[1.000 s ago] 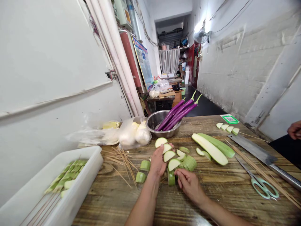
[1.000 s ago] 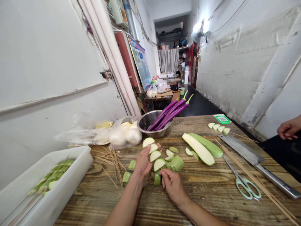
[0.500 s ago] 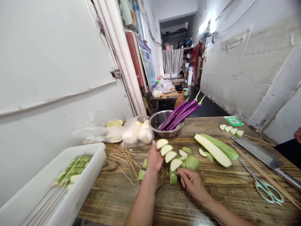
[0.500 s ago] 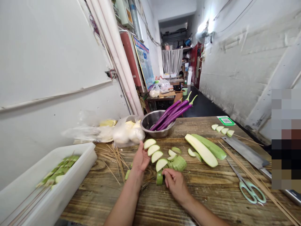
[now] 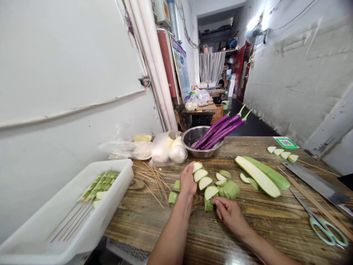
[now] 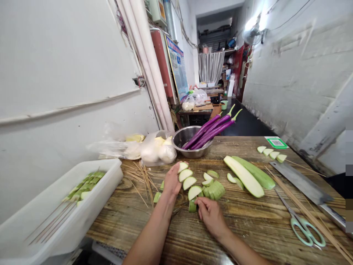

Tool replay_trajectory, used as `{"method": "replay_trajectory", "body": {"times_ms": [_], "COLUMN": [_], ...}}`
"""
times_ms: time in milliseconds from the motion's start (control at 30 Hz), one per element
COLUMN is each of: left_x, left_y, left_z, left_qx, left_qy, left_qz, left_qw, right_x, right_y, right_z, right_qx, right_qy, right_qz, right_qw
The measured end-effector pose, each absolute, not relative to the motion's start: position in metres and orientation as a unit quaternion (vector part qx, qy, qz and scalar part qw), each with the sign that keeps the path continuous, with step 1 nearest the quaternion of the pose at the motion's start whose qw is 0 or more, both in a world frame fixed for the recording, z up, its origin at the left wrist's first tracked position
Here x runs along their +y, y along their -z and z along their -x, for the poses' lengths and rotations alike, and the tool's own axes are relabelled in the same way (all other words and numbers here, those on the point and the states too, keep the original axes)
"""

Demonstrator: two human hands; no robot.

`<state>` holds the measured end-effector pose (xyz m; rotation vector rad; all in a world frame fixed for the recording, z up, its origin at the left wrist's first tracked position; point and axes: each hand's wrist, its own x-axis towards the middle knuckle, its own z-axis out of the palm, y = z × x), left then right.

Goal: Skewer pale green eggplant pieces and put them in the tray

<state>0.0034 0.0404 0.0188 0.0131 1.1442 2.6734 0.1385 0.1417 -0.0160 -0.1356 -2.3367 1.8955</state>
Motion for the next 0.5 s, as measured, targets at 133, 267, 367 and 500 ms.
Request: {"method": "replay_trajectory", "body": {"times_ms": [133,267,367,500], "left_x": [0.045,0.049,0.047,0.036], "left_y": [-0.013,-0.007,-0.011,-0.022], "left_z": [-0.002,0.003,0.008,0.007], "left_qx": [0.385,0.357,0.317,0.256], "left_qy": [-0.917,-0.928,-0.941,-0.945], "left_qz": [0.011,0.024,0.029,0.076], "left_qw": [0.101,0.101,0.119,0.189], "right_x": [0.144,0.154,0.163,0.168], "right_y": [0.023,0.041,0.05,0.04], "right_z": [-0.139,-0.135,-0.13,-0.129], "right_qx": [-0.778,-0.781,-0.78,-0.781], "right_qy": [-0.623,-0.618,-0.618,-0.606], "right_qz": [0.051,0.066,0.077,0.084], "right_qw": [0.064,0.061,0.061,0.124]}}
